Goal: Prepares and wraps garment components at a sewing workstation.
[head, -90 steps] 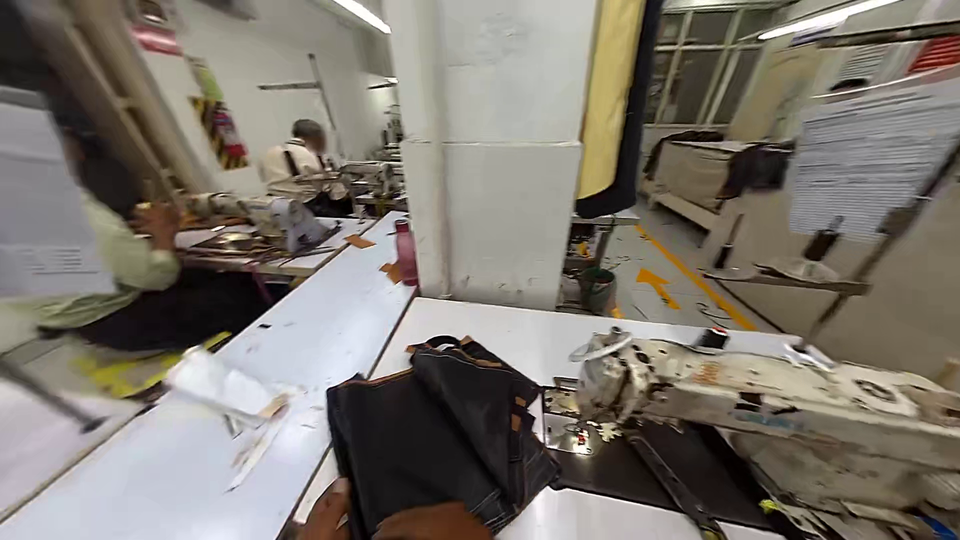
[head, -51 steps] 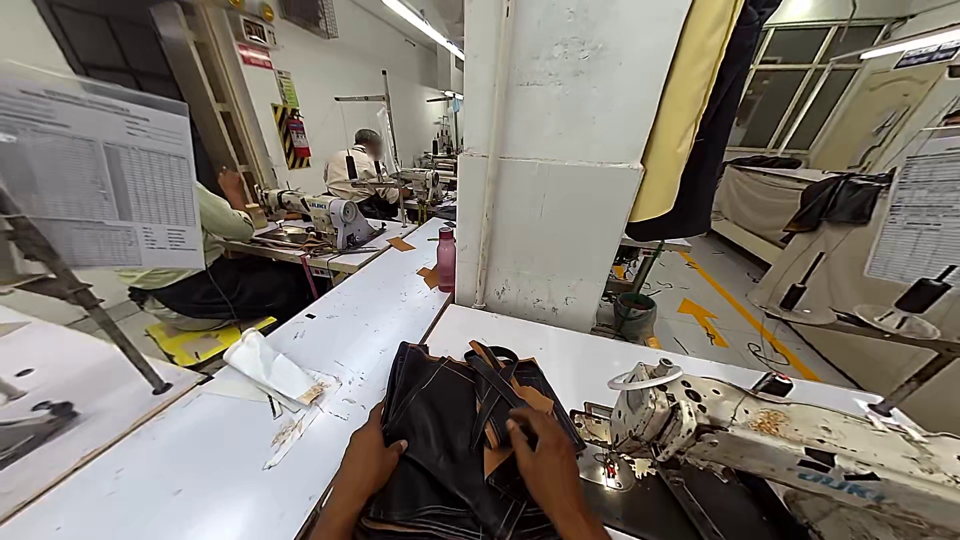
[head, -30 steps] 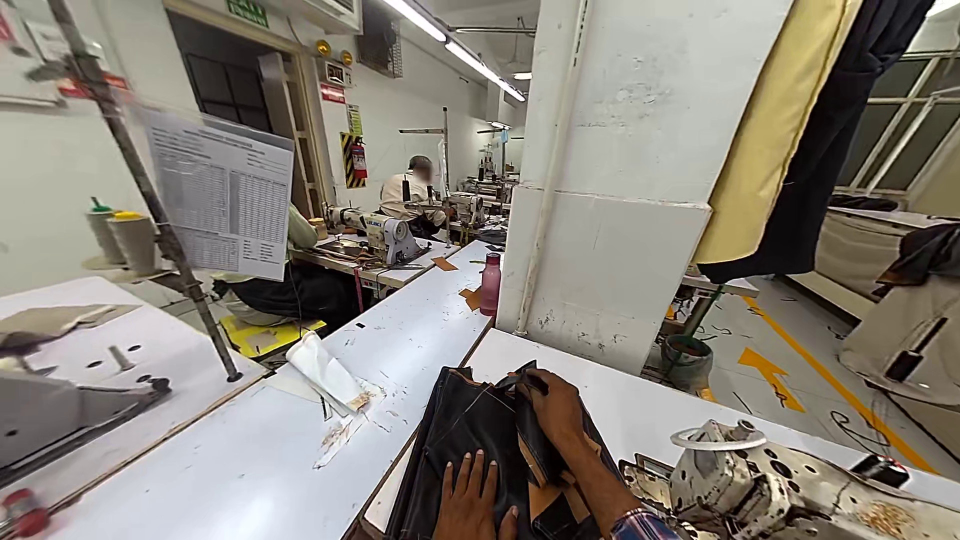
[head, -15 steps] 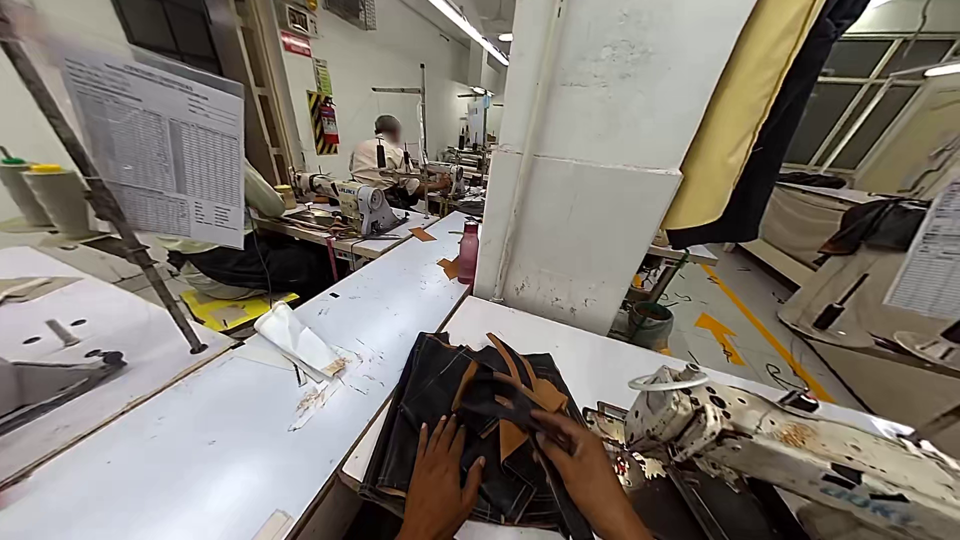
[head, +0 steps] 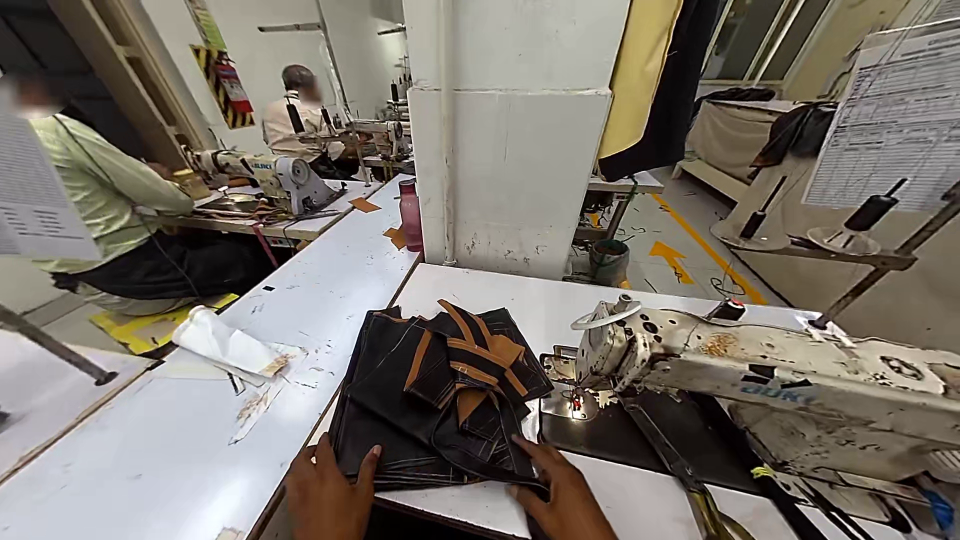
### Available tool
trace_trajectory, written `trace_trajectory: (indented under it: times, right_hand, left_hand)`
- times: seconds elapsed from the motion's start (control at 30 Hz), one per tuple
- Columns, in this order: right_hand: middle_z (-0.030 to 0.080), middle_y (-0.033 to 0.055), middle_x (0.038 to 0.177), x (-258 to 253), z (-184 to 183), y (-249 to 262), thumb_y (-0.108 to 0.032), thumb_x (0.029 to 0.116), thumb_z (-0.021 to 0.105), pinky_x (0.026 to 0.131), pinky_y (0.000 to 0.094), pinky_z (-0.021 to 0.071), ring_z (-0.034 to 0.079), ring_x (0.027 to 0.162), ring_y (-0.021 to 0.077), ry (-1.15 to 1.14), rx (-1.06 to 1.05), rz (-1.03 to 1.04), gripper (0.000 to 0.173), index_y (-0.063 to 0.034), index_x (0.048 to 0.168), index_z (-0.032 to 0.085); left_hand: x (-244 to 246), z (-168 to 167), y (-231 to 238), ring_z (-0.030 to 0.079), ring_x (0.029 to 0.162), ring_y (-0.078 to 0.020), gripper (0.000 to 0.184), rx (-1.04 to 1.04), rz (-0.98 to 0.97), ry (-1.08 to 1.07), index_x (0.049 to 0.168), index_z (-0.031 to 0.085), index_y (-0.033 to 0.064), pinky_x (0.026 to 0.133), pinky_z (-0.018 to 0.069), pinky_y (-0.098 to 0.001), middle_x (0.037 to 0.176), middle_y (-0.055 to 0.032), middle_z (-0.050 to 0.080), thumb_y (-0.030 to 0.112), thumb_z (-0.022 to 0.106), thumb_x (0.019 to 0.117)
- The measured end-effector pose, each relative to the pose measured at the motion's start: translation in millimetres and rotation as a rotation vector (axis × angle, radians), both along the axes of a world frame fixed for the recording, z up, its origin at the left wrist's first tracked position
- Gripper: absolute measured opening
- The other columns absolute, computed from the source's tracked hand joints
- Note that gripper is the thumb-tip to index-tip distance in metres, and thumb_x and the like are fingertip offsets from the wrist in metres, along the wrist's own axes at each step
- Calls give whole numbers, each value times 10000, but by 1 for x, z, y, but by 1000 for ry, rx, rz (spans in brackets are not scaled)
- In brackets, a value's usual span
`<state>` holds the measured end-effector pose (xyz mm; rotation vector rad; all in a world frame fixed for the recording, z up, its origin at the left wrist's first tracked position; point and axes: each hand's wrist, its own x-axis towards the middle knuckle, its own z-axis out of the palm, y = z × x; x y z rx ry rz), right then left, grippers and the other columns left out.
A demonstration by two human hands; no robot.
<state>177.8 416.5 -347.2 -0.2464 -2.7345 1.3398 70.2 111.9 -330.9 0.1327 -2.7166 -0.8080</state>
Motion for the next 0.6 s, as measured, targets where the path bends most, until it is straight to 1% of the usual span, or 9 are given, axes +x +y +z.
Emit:
trace_trajectory:
  times: [0.03, 0.07, 0.23, 0.3, 0.37, 0.4, 0.47, 0.53, 0.6]
  right_hand:
    - [625, 144, 1300, -4, 0, -7, -332, 875, 780, 894, 447, 576, 672, 1014, 243, -24, 52, -2, 666, -202, 1489, 556]
    - [611, 149, 1303, -8, 0, -12, -340, 872, 776, 913, 460, 565, 657, 1068, 262, -48, 88, -10, 681, -220, 1500, 543]
    - [594, 133, 1319, -18, 2, -26, -381, 863, 772, 866, 456, 576, 667, 1038, 262, -106, 134, -38, 766, -251, 1551, 462]
    - [587, 124, 1350, -18, -1, -27, -405, 863, 769, 878, 458, 577, 669, 1071, 259, -82, 125, -41, 800, -229, 1566, 430]
    - [589, 105, 1401, -15, -5, -24, -397, 852, 782, 962, 443, 561, 657, 1153, 230, -39, 47, -61, 857, -175, 1582, 392]
    - [619, 83, 1374, -12, -6, -21, -377, 845, 796, 960, 415, 567, 671, 1120, 196, -24, -22, -82, 884, -147, 1586, 372]
    - [709, 32, 1162, 0, -7, -15, -319, 851, 807, 801, 361, 622, 714, 884, 140, -15, -169, -130, 872, -101, 1572, 369]
    - [753, 17, 1063, 14, -4, -11, -205, 884, 773, 716, 356, 653, 739, 780, 139, -22, -290, -179, 729, -85, 1524, 444]
    - [769, -4, 1059, 27, 1, -9, -118, 913, 711, 703, 337, 654, 746, 777, 124, -8, -258, -225, 526, -99, 1422, 577]
  left_hand:
    - [6, 3, -1, 475, 1277, -570, 868, -40, -31, 10, 1445, 501, -71, 1045, 389, -692, 1404, -372, 482, 518, 739, 853]
    - [15, 6, -1, 448, 1313, -580, 892, -63, -78, -4, 1471, 475, -60, 1062, 368, -707, 1451, -373, 448, 538, 725, 858]
    - [52, -12, 18, 286, 1445, -595, 839, -131, -360, -49, 1484, 510, 19, 1177, 271, -671, 1585, -374, 282, 572, 705, 883]
    - [46, -32, 24, 253, 1459, -599, 834, -160, -345, -11, 1501, 515, 69, 1197, 237, -659, 1607, -365, 247, 634, 627, 898]
    - [32, -41, 27, 236, 1457, -615, 836, -166, -309, 19, 1527, 492, 101, 1167, 238, -703, 1626, -349, 215, 669, 558, 916]
    - [26, -42, 28, 227, 1460, -615, 824, -172, -296, 13, 1542, 476, 122, 1140, 238, -737, 1638, -334, 200, 658, 547, 920]
    - [17, -38, 30, 222, 1474, -593, 773, -213, -262, -18, 1559, 458, 179, 1077, 247, -800, 1659, -284, 202, 603, 564, 921]
    - [9, -32, 33, 202, 1498, -560, 728, -246, -219, -67, 1564, 452, 236, 1037, 229, -842, 1678, -219, 216, 539, 608, 921]
    - [5, -25, 33, 198, 1512, -532, 755, -288, -187, -116, 1571, 440, 251, 1038, 198, -857, 1687, -175, 224, 548, 648, 908]
